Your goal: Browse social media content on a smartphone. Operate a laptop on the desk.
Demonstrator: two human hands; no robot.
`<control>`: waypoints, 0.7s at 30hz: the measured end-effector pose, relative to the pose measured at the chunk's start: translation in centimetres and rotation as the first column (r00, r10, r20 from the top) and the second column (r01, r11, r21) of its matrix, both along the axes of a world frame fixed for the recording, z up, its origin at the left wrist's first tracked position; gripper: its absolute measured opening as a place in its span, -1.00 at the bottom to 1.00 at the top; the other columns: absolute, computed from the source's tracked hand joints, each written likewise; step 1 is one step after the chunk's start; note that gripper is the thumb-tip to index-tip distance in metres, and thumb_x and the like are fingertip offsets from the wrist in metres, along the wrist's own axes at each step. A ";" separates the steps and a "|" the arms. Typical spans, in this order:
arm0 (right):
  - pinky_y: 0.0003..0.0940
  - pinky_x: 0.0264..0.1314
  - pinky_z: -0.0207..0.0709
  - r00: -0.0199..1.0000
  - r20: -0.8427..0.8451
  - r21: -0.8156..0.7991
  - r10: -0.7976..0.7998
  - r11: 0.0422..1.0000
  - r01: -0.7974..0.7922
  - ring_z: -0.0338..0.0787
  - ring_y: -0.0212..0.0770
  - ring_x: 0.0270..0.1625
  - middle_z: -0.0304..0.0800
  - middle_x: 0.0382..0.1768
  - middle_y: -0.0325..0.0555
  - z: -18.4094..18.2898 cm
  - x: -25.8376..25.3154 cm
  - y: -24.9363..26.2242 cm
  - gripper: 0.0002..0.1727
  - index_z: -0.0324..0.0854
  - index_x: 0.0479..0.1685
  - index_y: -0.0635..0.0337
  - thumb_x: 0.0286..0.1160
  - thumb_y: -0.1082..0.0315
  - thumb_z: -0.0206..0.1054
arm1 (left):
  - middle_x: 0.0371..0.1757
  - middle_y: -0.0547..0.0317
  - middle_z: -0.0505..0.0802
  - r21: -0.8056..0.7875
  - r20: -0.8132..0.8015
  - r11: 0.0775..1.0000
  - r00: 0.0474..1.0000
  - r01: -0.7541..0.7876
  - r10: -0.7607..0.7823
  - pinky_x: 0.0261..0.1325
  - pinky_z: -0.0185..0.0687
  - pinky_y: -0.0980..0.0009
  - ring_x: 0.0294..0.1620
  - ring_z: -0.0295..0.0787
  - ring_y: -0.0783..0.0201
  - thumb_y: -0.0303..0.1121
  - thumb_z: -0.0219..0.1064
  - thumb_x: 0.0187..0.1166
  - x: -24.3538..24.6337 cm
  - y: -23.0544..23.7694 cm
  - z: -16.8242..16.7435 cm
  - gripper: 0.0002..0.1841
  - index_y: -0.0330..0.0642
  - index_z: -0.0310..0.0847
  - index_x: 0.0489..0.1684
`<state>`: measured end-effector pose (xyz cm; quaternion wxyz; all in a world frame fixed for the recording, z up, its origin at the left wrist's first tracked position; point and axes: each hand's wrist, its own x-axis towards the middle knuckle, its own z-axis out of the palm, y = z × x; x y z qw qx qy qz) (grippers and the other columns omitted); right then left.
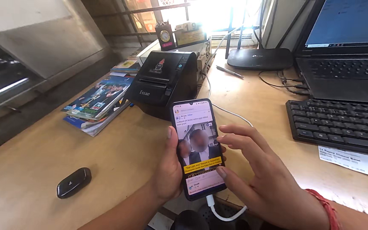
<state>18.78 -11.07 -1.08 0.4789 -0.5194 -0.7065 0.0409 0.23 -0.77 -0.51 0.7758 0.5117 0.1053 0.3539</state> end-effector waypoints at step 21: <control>-0.47 0.14 0.75 1.000 0.010 -0.014 0.005 1.000 -0.005 0.69 -0.41 0.32 0.49 0.49 -0.18 0.1 0.0 -0.1 -0.53 0.56 0.43 0.00 0.56 0.11 0.33 | 0.24 0.16 0.82 0.010 -0.008 1.000 1.000 -0.010 0.010 0.32 0.74 0.18 0.28 0.78 0.26 0.40 -0.11 0.64 0.0 -0.1 0.0 -0.30 0.15 0.53 0.49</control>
